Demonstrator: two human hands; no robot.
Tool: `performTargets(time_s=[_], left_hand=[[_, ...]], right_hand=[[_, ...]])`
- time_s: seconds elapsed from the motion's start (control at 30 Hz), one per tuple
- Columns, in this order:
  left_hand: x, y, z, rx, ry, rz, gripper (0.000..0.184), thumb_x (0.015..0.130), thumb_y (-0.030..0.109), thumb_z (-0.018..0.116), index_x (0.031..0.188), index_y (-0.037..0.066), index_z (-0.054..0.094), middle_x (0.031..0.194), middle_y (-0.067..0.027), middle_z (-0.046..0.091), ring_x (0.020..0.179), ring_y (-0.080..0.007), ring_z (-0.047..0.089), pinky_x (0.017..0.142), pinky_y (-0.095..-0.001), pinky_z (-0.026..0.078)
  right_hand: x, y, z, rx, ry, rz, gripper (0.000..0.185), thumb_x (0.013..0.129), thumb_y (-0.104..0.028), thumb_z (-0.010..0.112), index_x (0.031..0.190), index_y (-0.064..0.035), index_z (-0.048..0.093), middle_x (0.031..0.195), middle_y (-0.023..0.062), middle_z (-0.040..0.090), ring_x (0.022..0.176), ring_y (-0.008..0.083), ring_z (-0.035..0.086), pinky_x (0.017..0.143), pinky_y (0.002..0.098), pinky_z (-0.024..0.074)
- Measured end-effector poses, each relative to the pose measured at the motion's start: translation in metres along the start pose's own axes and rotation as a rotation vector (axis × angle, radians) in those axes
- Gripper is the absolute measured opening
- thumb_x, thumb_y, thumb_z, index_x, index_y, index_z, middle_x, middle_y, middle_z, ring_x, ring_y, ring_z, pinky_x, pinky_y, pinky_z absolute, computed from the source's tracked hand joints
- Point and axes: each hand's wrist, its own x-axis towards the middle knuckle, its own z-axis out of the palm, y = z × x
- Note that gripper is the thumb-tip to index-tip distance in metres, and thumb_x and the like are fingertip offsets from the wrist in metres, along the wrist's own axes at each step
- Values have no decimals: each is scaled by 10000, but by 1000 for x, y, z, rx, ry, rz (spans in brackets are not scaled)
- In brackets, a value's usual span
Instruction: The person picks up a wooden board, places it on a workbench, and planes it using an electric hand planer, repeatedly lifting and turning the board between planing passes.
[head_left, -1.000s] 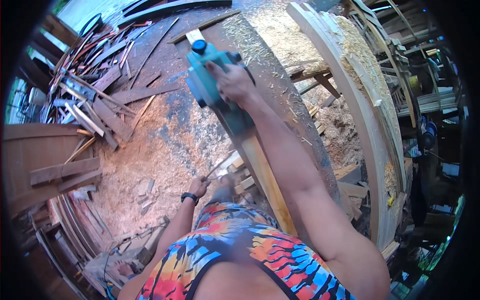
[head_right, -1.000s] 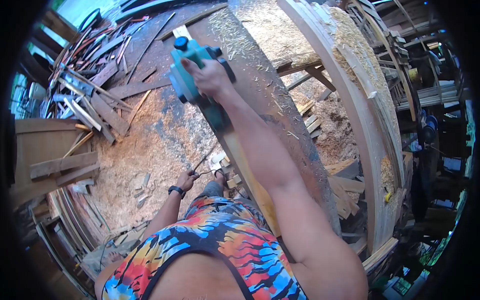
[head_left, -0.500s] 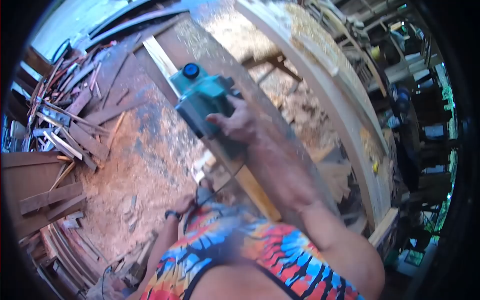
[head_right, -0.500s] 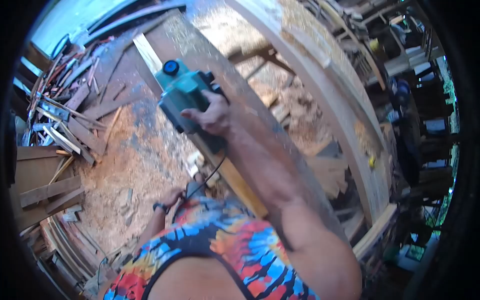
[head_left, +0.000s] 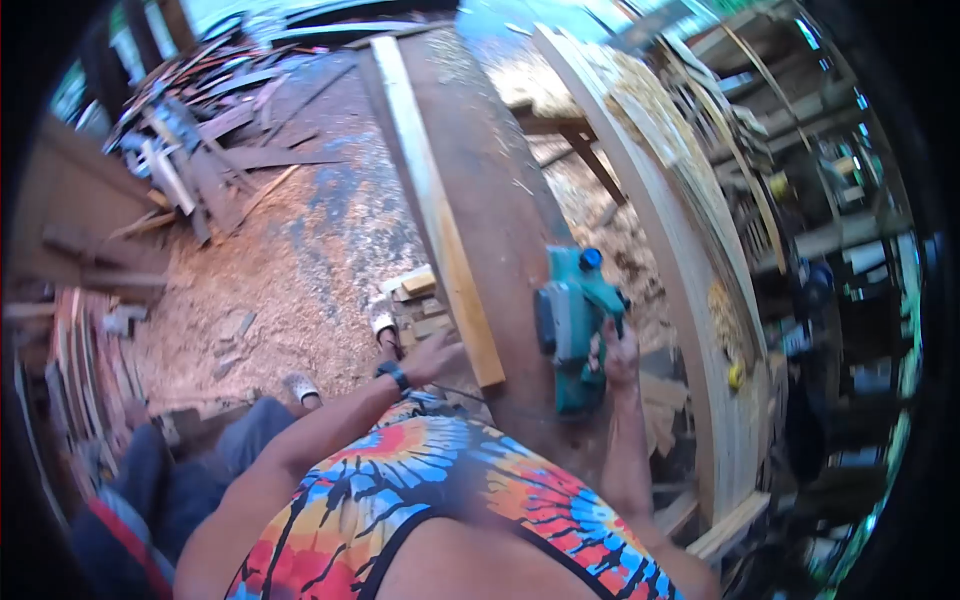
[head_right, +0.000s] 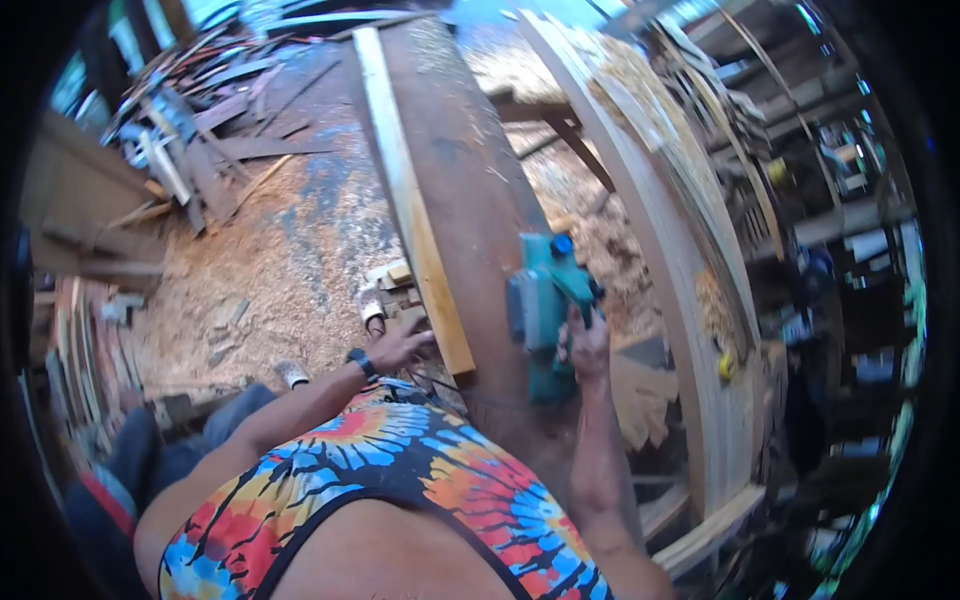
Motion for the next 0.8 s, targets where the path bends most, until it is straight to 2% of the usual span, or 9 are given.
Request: performTargets(time_s=[0.07, 0.13, 0.17, 0.27, 0.3, 0.4, 0.6, 0.63, 0.8], left_hand=[[-3, 73, 18, -373, 4, -478, 695, 974, 402, 638, 1461, -22, 382, 1324, -152, 609, 1162, -231, 615, 959, -350, 508], [1, 87, 36, -230, 42, -273, 716, 958, 380, 666, 1469, -16, 359, 1362, -171, 572, 1236, -279, 575, 1009, -374, 485], [15, 51, 49, -25, 105, -169, 869, 892, 454, 725, 1452, -72, 319, 1357, -246, 553, 1261, -366, 557, 1037, -409, 468], [6, 85, 74, 314, 427, -440, 935, 800, 516, 776, 1366, -115, 381, 1223, -323, 615, 1113, -449, 633, 998, -434, 495], [4, 93, 74, 303, 413, -467, 1075, 745, 576, 790, 1380, -148, 311, 1269, -354, 575, 1127, -469, 622, 987, -452, 501], [0, 98, 82, 345, 419, -497, 1063, 756, 582, 774, 1374, -145, 305, 1245, -349, 591, 1117, -469, 627, 964, -458, 513], [-5, 100, 68, 253, 254, -632, 923, 767, 423, 841, 1307, -91, 296, 1055, -287, 675, 807, -305, 726, 594, -377, 579], [-15, 115, 66, 160, 279, -562, 876, 777, 375, 839, 1308, -82, 313, 1032, -262, 686, 766, -271, 720, 552, -348, 561], [-51, 190, 53, -331, 357, -218, 715, 833, 192, 804, 1356, -58, 386, 939, -155, 725, 688, -182, 702, 483, -272, 527]], right_hand=[[-14, 16, -15, -18, 24, -40, 483, 966, -535, 610, 1084, -70, 551, 622, -2, 500, 454, 92, 477, 408, 246, 395], [-22, 25, -23, 1, -3, -51, 502, 959, -541, 616, 1103, -63, 556, 613, -2, 500, 445, 95, 481, 407, 245, 398], [-23, 28, -25, 14, -2, -46, 513, 955, -544, 620, 1113, -60, 559, 609, -1, 500, 441, 96, 483, 407, 245, 399], [-22, 32, -24, -41, 38, -60, 544, 942, -545, 635, 1155, -49, 573, 595, -2, 502, 435, 99, 493, 405, 244, 403], [-20, 34, -24, -42, 28, -56, 567, 936, -559, 635, 1159, -41, 572, 589, -1, 500, 430, 102, 494, 403, 247, 402], [-17, 37, -28, -57, 3, -67, 611, 922, -583, 637, 1167, -27, 570, 579, 0, 498, 419, 108, 496, 397, 250, 397], [-20, 28, -23, -33, -10, -54, 585, 910, -558, 672, 1169, -39, 594, 571, -12, 502, 424, 95, 489, 403, 245, 407], [-21, 27, -23, -36, -20, -63, 519, 920, -555, 661, 1031, -58, 557, 595, -6, 513, 422, 99, 502, 392, 242, 413], [-21, 31, -23, 20, -24, -76, 497, 919, -540, 675, 1034, -68, 570, 595, -15, 508, 431, 93, 500, 395, 239, 410]])
